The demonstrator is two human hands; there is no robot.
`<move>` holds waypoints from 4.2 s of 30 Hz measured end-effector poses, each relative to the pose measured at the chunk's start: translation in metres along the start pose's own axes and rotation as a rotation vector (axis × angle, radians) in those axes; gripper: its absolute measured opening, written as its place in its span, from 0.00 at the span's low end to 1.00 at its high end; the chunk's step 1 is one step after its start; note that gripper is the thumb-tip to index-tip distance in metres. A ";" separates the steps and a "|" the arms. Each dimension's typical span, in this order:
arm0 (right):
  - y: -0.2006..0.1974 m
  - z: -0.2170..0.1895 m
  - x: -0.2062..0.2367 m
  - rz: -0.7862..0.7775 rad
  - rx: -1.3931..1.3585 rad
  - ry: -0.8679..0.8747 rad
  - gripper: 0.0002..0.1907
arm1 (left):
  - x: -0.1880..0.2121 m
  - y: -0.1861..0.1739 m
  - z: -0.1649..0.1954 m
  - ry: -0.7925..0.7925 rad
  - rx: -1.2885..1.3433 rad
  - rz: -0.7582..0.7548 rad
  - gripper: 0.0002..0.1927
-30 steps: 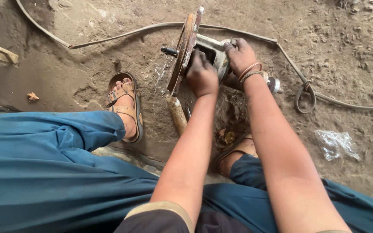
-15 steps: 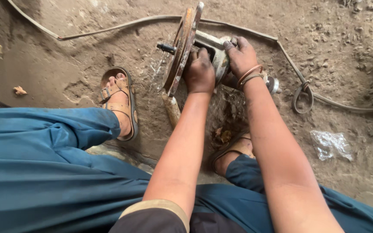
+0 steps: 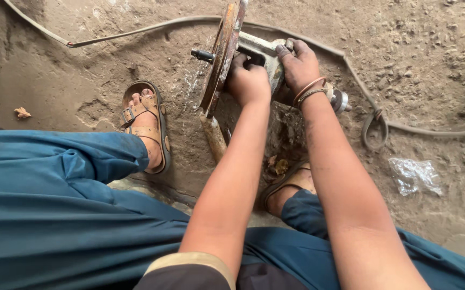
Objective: The person sits on the ground working on a water pump assembly. They use a spanner to loosen and remove bolts from the pump housing, reposition the housing, and work on the motor shaft by hand, handling the pump parts and fasteners throughout.
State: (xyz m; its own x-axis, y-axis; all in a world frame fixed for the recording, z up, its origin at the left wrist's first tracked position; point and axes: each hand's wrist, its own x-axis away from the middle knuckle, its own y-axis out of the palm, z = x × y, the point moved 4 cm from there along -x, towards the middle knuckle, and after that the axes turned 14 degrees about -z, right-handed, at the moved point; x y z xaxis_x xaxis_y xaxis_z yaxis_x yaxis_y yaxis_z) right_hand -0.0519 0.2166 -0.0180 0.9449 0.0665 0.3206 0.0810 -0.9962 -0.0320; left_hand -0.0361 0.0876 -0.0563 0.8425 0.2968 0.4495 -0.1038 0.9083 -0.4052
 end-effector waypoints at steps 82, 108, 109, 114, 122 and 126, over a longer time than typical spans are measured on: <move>0.002 -0.035 0.013 -0.026 -0.216 -0.012 0.17 | -0.050 -0.012 0.024 -0.206 -0.403 0.003 0.31; -0.018 -0.040 0.005 -0.013 0.647 0.271 0.31 | -0.040 0.017 0.000 -0.216 -0.217 -0.224 0.30; -0.017 -0.043 0.003 -0.034 0.734 0.258 0.29 | -0.041 0.019 -0.003 -0.241 -0.208 -0.247 0.30; -0.012 -0.048 -0.001 -0.087 0.974 0.242 0.20 | -0.047 0.024 -0.010 -0.078 -0.071 -0.232 0.36; -0.005 -0.059 -0.002 -0.172 1.185 0.262 0.16 | -0.046 0.028 -0.014 -0.043 -0.077 -0.400 0.42; 0.006 -0.072 0.001 -0.225 1.272 0.234 0.14 | -0.041 0.029 -0.022 -0.013 -0.094 -0.475 0.43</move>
State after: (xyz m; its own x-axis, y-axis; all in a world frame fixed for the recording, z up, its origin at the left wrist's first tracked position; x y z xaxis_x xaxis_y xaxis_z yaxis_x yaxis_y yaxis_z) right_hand -0.0734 0.2070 0.0499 0.8051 0.0838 0.5872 0.5905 -0.2064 -0.7802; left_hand -0.0615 0.0952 -0.1041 0.7783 -0.1403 0.6121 0.3398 0.9138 -0.2226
